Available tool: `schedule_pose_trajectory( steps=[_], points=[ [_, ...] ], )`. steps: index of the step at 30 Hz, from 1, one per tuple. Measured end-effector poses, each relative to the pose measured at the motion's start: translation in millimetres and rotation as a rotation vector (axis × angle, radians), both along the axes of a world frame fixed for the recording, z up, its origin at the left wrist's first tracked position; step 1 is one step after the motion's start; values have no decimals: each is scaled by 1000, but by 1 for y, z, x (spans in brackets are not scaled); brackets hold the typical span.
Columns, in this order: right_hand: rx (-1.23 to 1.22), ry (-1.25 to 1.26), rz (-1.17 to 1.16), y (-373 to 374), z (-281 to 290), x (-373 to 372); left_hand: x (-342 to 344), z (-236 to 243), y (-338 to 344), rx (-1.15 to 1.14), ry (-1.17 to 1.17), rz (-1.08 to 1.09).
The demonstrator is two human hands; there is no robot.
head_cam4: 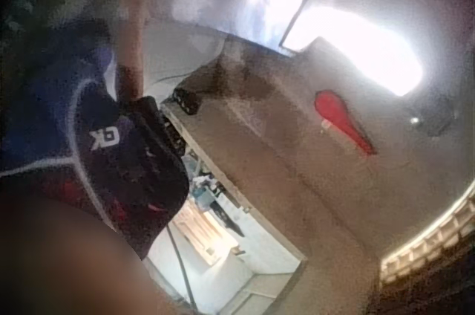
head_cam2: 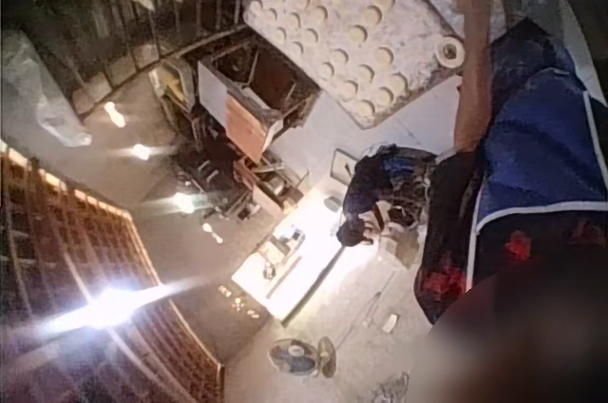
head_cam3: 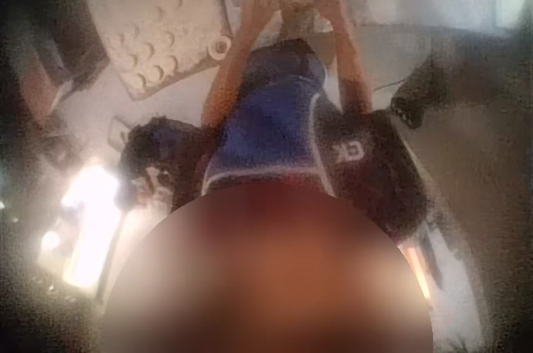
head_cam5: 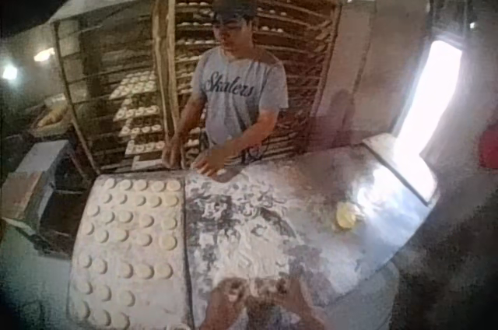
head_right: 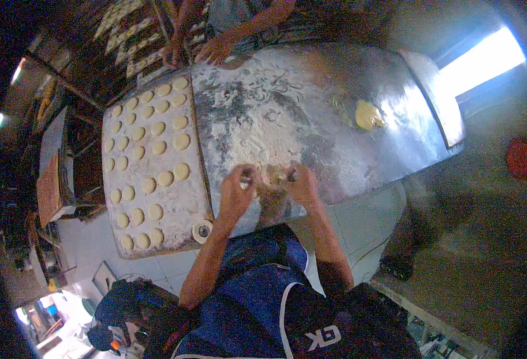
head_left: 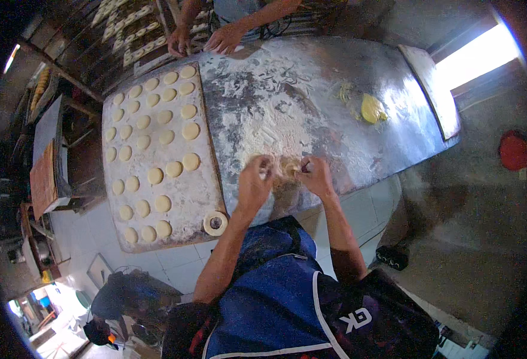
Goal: The person shapes small dough pieces into ring forms by hand and places them on a floured wooden board. A coworker also shapes dough nearby. The shaped dough is arranged in rows on the board.
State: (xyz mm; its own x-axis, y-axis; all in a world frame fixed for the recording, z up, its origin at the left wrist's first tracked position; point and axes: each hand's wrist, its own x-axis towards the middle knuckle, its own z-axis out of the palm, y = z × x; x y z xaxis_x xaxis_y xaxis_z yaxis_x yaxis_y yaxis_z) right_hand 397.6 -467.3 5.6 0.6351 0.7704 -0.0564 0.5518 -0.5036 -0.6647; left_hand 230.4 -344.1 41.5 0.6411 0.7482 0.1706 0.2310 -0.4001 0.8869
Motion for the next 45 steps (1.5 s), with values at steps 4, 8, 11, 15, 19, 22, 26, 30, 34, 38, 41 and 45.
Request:
schedule_pose_trajectory(
  steps=[4,8,11,15,19,22,26,30,34,38,41,45],
  points=[
    [212,526,-110,3,27,-30,-3,-2,-18,-514,4,-139],
    [229,466,-87,19,51,-51,-6,-7,-22,-515,-138,-36],
    [307,401,142,32,63,-64,-9,-6,-23,-704,-438,148],
    [450,876,196,40,70,-72,-30,2,-19,-1181,-630,60],
    [379,1181,43,54,57,-77,-58,14,-9,-901,-500,-170],
    [256,593,179,61,44,-93,-65,18,3,-514,-406,19],
    [454,921,-12,64,39,-126,-73,20,5,-309,-281,198],
    [205,666,-151,74,43,-158,-84,15,0,-379,-218,264],
    [488,496,-211,77,47,-184,-94,-1,15,-909,-610,304],
    [239,430,-81,79,56,-200,-106,-15,20,-169,-177,221],
    [398,574,-140,80,61,-214,-117,-19,22,-1353,-1053,236],
    [349,480,-9,84,57,-228,-135,-25,27,530,-36,227]
  ],
)
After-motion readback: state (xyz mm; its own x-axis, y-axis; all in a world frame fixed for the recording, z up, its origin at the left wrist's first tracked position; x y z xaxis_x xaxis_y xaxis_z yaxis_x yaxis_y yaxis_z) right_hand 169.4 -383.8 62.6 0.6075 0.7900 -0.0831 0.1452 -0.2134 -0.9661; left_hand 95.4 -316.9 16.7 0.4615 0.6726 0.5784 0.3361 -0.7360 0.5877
